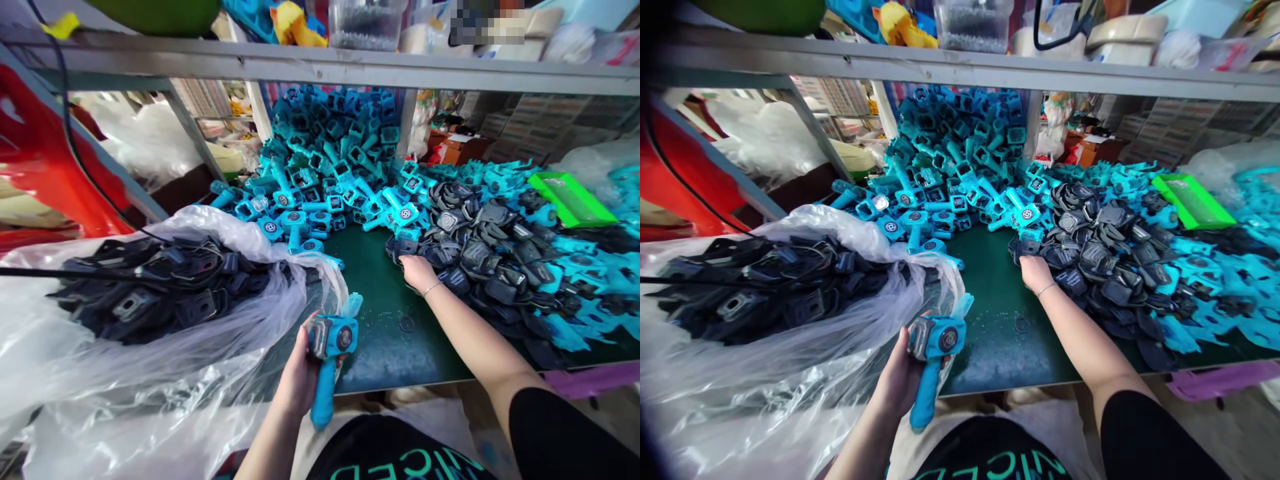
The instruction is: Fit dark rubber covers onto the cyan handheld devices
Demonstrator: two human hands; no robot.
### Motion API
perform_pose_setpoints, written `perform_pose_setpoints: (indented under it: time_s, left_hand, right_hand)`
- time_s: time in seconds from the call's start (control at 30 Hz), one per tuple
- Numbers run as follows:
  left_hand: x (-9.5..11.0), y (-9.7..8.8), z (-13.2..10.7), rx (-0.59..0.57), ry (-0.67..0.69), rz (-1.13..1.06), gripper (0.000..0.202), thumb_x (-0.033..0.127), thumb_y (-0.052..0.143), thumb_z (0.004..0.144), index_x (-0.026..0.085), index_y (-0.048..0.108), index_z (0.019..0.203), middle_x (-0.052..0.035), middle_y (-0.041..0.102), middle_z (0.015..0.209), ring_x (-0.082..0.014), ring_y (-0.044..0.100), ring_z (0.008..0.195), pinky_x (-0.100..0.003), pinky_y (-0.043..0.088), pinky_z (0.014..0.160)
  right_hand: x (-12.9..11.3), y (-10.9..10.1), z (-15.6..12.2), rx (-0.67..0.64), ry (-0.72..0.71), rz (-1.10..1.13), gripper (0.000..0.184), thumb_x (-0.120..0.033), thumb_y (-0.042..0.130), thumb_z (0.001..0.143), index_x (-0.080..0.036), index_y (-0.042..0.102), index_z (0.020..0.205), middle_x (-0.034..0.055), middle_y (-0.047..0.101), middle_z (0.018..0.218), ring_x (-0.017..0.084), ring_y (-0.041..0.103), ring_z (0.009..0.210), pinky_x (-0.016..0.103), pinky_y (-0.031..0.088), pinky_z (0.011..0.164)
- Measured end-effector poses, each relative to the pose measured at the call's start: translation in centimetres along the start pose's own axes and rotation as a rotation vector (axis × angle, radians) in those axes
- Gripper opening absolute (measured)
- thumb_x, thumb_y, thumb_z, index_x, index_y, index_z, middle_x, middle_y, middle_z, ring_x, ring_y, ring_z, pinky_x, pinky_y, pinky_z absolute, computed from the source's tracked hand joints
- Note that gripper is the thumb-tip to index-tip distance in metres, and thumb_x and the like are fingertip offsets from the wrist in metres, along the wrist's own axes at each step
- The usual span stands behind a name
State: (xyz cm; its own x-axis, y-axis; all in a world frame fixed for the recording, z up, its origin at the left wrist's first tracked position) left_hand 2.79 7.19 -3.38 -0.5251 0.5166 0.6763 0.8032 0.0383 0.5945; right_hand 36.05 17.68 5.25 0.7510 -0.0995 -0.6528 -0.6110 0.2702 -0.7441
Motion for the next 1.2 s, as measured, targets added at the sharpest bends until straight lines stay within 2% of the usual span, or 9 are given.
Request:
perform_pose_setpoints:
  time_s: [0.17, 0.33, 0.4, 0.53, 0.63, 0.77, 0.97, 1.1, 1.2]
  left_hand:
    - [0.6, 0.4, -0.3, -0.133, 0.078, 0.021, 0.093, 0.052, 0.095, 0.064, 0.022, 0.061, 0.144, -0.0120, 0.079, 0.105, -0.0326, 0.076, 0.089, -0.044, 0.064, 0.083]
    - [0.3, 0.6, 1.2, -0.007, -0.022, -0.185, 0.052, 0.051, 0.084, 0.073, 0.013, 0.073, 0.106, -0.0085, 0.076, 0.077, -0.0253, 0.071, 0.062, -0.040, 0.062, 0.063]
    - [-0.1, 1.2, 1.5, 0.009, -0.091, -0.247, 0.042, 0.050, 0.080, 0.076, 0.013, 0.073, 0.093, -0.0082, 0.074, 0.071, -0.0240, 0.070, 0.058, -0.038, 0.061, 0.059]
    - [-1.3, 3.2, 1.0, -0.076, -0.219, -0.288, 0.041, 0.055, 0.081, 0.075, 0.015, 0.073, 0.084, -0.0099, 0.077, 0.074, -0.0324, 0.077, 0.078, -0.045, 0.065, 0.072]
    - [-1.0, 4.3, 0.6, -0.124, -0.114, -0.309, 0.046, 0.057, 0.087, 0.068, 0.017, 0.076, 0.089, -0.0099, 0.082, 0.092, -0.0381, 0.076, 0.106, -0.051, 0.062, 0.096]
    - [-0.6, 4.7, 0.0, -0.147, -0.019, -0.307, 0.054, 0.059, 0.093, 0.063, 0.018, 0.080, 0.097, -0.0096, 0.082, 0.109, -0.0400, 0.068, 0.127, -0.053, 0.053, 0.113]
    - [-0.9, 4.8, -0.1, -0.209, -0.079, -0.069, 0.086, 0.086, 0.083, 0.054, 0.019, 0.077, 0.108, -0.0151, 0.078, 0.123, -0.0428, 0.064, 0.132, -0.055, 0.052, 0.113]
    - [1.0, 3.5, 0.0, -0.018, 0.163, 0.105, 0.082, 0.073, 0.077, 0.078, 0.025, 0.058, 0.143, -0.0111, 0.075, 0.130, -0.0341, 0.065, 0.131, -0.047, 0.053, 0.110]
    - [1.6, 4.6, -0.9, -0.121, 0.344, 0.142, 0.093, 0.074, 0.077, 0.077, 0.024, 0.052, 0.151, -0.0124, 0.066, 0.146, -0.0336, 0.058, 0.140, -0.044, 0.046, 0.118]
  right_hand:
    - [0.3, 0.4, -2.0, 0.015, 0.042, 0.228, 0.037, -0.014, 0.051, 0.079, -0.016, 0.058, 0.116, 0.0151, 0.071, 0.109, 0.027, 0.068, 0.107, 0.042, 0.054, 0.096]
    - [-5.5, 3.5, -10.2, -0.267, -0.029, 0.544, 0.059, -0.028, 0.062, 0.080, -0.023, 0.042, 0.135, 0.0042, 0.068, 0.100, 0.018, 0.069, 0.084, 0.028, 0.057, 0.068]
    - [-8.2, 4.0, -13.1, -0.347, -0.079, 0.620, 0.066, -0.028, 0.076, 0.077, -0.025, 0.043, 0.134, 0.0035, 0.064, 0.105, 0.016, 0.067, 0.085, 0.027, 0.058, 0.071]
    - [-13.4, 2.0, -15.6, -0.193, -0.449, 0.514, 0.059, -0.025, 0.081, 0.081, -0.025, 0.050, 0.131, 0.0108, 0.060, 0.123, 0.023, 0.066, 0.110, 0.035, 0.059, 0.091]
    - [-16.1, 1.6, -16.7, -0.160, -0.744, 0.423, 0.063, -0.030, 0.080, 0.086, -0.027, 0.050, 0.141, 0.0142, 0.057, 0.135, 0.028, 0.060, 0.126, 0.043, 0.057, 0.104]
    - [-17.1, 1.8, -17.2, -0.083, -0.872, 0.335, 0.074, -0.034, 0.077, 0.092, -0.033, 0.042, 0.158, 0.0130, 0.059, 0.135, 0.029, 0.060, 0.125, 0.047, 0.056, 0.105]
    - [-17.3, 1.3, -18.6, 0.070, -0.967, 0.264, 0.080, -0.031, 0.074, 0.096, -0.028, 0.034, 0.166, 0.0151, 0.063, 0.133, 0.029, 0.062, 0.124, 0.046, 0.058, 0.103]
    - [-17.1, 2.0, -18.8, 0.110, -0.957, 0.128, 0.079, -0.025, 0.071, 0.098, -0.023, 0.031, 0.167, 0.0155, 0.068, 0.130, 0.028, 0.064, 0.120, 0.045, 0.059, 0.100]
    - [-17.2, 2.6, -19.1, 0.109, -0.978, 0.060, 0.075, -0.027, 0.069, 0.100, -0.022, 0.033, 0.166, 0.0149, 0.069, 0.130, 0.029, 0.065, 0.118, 0.046, 0.059, 0.099]
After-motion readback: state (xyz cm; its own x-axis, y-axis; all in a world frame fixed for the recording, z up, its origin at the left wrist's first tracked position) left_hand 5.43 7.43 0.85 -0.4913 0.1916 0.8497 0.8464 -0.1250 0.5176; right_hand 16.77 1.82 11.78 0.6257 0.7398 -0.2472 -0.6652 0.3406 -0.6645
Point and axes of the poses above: each hand's wrist, its own z-axis towards the middle knuckle, its own y-axis out of the palm, x = y × z, the point moved 9 cm from there along z, towards the middle knuckle
